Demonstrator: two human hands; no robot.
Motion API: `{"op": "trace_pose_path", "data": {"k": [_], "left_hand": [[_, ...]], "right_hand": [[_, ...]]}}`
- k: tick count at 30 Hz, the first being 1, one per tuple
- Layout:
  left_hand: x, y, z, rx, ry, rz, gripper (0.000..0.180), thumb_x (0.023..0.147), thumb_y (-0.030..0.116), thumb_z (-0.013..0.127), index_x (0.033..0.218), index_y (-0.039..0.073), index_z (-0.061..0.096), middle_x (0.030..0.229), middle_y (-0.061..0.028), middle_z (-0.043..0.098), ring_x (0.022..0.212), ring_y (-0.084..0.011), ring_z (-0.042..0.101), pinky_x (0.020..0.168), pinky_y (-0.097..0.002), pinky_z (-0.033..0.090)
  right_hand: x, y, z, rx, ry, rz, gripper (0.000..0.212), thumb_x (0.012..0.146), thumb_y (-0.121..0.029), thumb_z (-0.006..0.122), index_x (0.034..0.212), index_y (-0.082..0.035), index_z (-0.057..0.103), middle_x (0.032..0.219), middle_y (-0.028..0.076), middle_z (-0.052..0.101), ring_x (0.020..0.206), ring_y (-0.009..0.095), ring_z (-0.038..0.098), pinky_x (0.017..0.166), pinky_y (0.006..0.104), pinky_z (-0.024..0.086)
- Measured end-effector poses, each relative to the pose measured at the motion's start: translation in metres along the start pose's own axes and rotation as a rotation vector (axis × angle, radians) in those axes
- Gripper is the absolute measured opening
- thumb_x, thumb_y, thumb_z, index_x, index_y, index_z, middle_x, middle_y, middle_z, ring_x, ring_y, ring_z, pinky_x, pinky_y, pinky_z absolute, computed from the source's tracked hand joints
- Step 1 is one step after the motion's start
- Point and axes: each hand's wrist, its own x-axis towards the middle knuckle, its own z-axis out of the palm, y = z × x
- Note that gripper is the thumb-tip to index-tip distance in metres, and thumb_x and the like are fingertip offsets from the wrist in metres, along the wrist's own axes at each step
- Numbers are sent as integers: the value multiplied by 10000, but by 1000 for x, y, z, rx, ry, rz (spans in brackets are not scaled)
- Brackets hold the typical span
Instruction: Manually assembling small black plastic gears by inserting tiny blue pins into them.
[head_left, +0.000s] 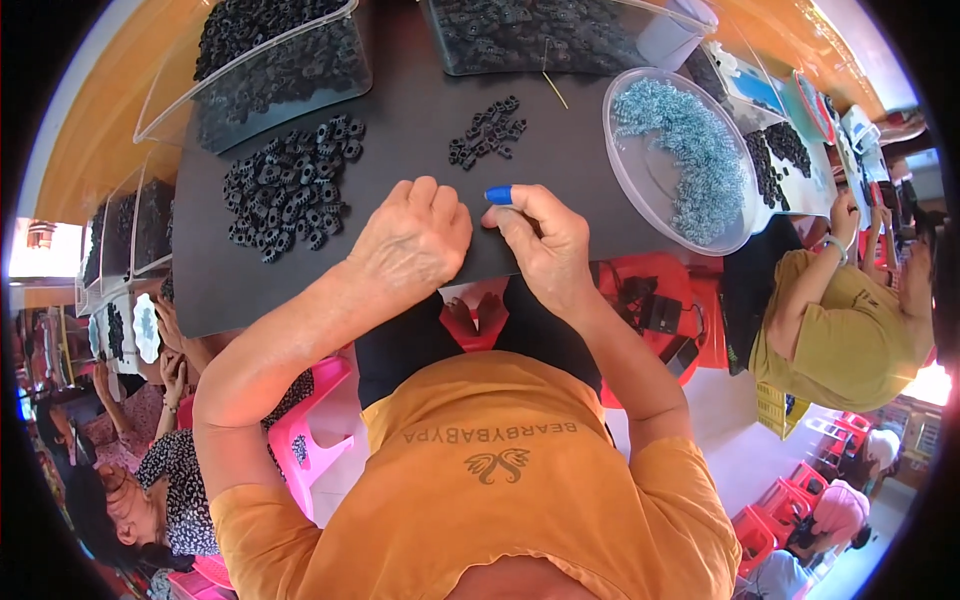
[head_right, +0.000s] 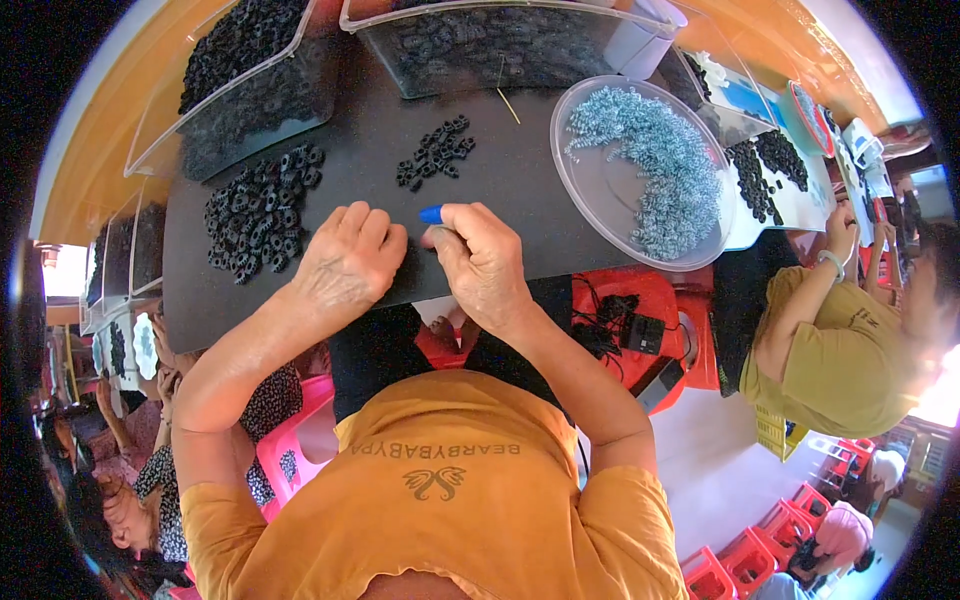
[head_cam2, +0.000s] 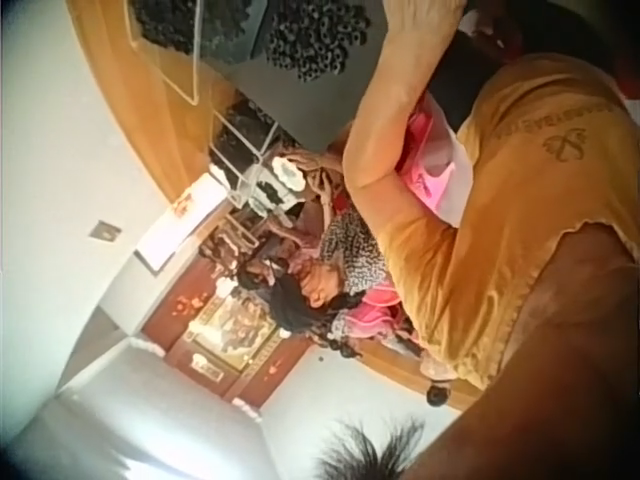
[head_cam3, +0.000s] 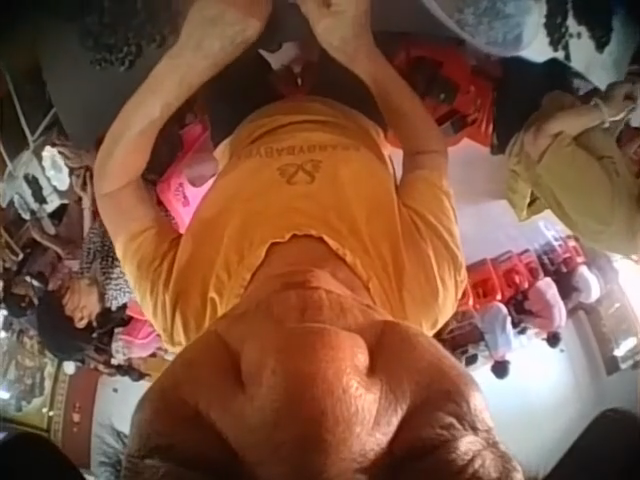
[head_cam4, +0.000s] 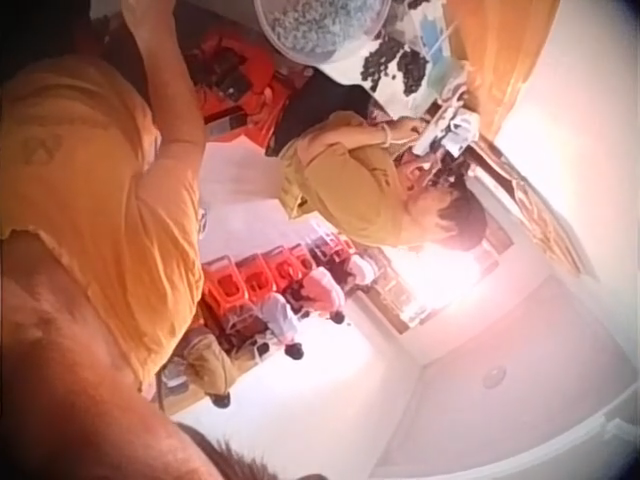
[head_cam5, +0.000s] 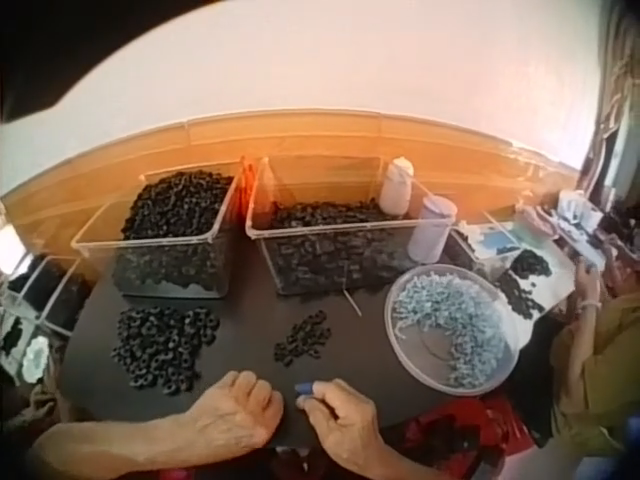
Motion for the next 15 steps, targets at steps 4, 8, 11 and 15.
{"op": "trace_pose_path", "data": {"k": [4, 8, 11, 15], "left_hand": [[8, 2, -1, 34, -12, 107, 138, 628, 141, 581, 685, 19, 550, 691, -74, 439, 679, -218, 458, 581, -321, 384], [8, 5, -1, 72, 25, 219, 135, 579, 131, 577, 605, -1, 566, 630, -66, 405, 645, -210, 427, 549, -312, 330], [10, -1, 7, 5, 42, 226, 141, 564, 132, 578, 610, 0, 562, 633, -67, 407, 636, -208, 421, 543, -316, 329], [10, 4, 17, 83, 89, 248, 145, 552, 167, 620, 588, 30, 590, 589, -38, 423, 629, -195, 437, 527, -312, 306]], "right_hand": [[-1, -2, 1, 55, 27, 19, 133, 825, 66, 585, 951, 28, 601, 811, 108, 612, 699, 147, 610, 623, 257, 477], [-3, -3, -1, 121, 29, 80, 123, 838, 61, 577, 953, 26, 603, 828, 100, 622, 711, 133, 617, 633, 256, 485], [0, -4, -2, 143, 34, 110, 120, 843, 60, 575, 954, 29, 604, 841, 96, 629, 714, 123, 617, 634, 250, 487], [-1, -2, -2, 163, 39, 114, 121, 844, 59, 576, 959, 34, 605, 853, 94, 633, 720, 117, 617, 636, 245, 489]]}}
